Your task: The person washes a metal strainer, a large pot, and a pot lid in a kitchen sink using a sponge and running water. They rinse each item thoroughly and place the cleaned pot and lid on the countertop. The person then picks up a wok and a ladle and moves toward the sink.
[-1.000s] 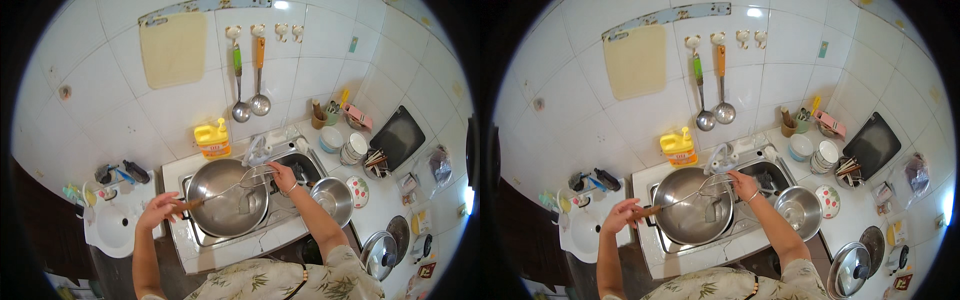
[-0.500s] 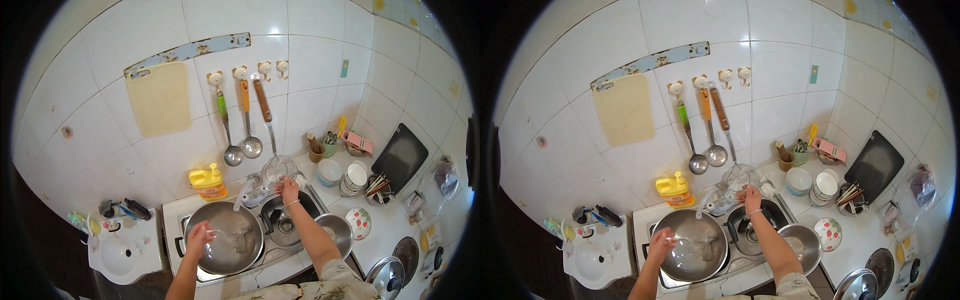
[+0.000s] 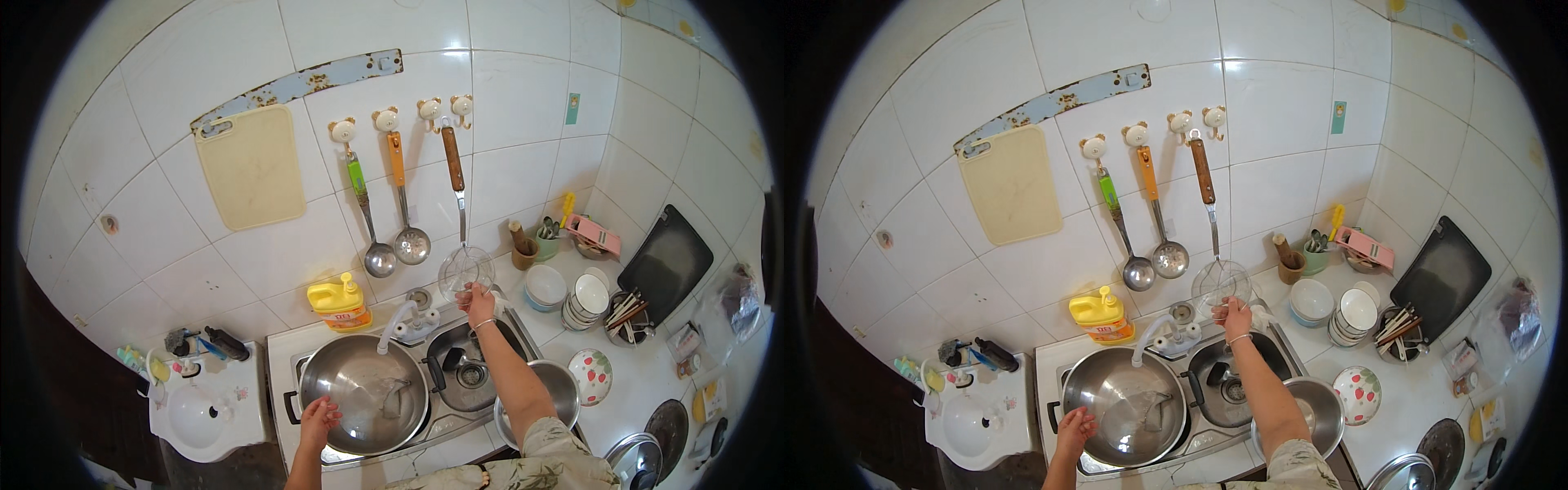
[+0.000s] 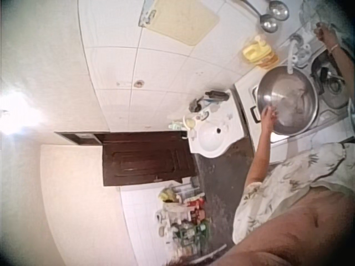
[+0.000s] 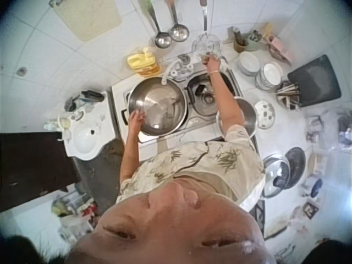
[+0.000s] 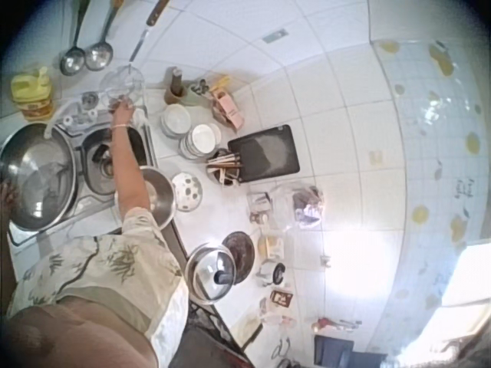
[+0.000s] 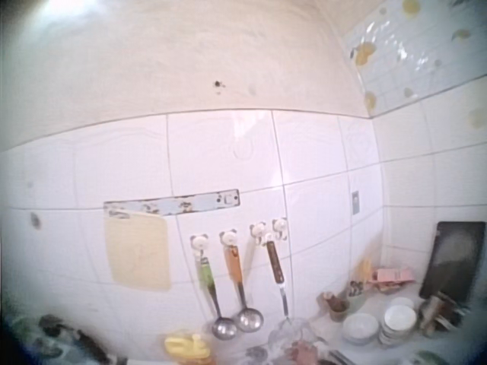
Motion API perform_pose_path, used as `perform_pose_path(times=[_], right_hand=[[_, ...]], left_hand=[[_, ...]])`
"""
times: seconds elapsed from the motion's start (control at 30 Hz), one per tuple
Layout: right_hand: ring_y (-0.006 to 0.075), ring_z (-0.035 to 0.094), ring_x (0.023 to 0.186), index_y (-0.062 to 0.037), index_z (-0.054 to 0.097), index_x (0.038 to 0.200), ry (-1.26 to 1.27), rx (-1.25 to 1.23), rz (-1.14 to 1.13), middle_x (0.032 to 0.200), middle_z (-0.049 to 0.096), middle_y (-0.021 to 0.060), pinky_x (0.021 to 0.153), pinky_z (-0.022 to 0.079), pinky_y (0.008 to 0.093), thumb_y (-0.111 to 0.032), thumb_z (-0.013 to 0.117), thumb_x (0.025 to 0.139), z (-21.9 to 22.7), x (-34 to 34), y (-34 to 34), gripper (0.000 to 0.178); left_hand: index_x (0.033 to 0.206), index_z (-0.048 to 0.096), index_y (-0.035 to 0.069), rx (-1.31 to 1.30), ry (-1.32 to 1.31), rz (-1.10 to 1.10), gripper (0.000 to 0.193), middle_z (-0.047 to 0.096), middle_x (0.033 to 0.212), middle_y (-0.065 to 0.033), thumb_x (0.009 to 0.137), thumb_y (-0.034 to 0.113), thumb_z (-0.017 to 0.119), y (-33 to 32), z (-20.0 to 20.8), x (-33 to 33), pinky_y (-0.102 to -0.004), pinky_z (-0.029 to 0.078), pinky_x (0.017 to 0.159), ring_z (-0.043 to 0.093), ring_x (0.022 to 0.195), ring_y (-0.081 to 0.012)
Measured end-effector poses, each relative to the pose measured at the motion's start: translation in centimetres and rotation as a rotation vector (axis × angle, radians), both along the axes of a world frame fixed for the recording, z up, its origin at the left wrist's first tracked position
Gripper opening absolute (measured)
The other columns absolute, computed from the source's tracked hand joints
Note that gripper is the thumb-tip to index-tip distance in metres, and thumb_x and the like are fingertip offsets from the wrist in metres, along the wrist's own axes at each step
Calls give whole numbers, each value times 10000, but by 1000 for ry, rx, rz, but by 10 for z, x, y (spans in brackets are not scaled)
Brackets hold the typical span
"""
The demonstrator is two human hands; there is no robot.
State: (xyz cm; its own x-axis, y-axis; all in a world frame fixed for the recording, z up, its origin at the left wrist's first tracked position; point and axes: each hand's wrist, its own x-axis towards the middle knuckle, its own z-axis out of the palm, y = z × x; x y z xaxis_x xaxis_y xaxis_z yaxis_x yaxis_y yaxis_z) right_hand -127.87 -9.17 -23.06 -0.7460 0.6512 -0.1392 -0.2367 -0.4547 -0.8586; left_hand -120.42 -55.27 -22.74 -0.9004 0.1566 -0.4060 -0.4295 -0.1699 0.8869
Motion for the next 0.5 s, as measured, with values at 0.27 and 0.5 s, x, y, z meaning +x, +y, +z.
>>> perform_pose_path(times=[0.27, 0.5], right_hand=[[137, 575, 483, -35, 555, 878, -8, -1, 29, 673, 643, 101, 408, 463, 261, -251, 432, 912, -31, -9, 6, 250], [199, 597, 576, -42, 529, 963, -28, -142, 179, 761, 638, 135, 486, 493, 298, -264, 476, 902, -54, -33, 34, 237]], left_hand=[[1133, 486, 37, 18, -42, -2, 309, 601, 887, -97, 898, 237, 506, 20, 0, -3, -293, 492, 584, 613, 715, -199], [1137, 494, 45, -9, -69, -2, 304, 597, 908, -86, 904, 240, 498, 28, -5, -6, -276, 481, 591, 600, 726, -172]])
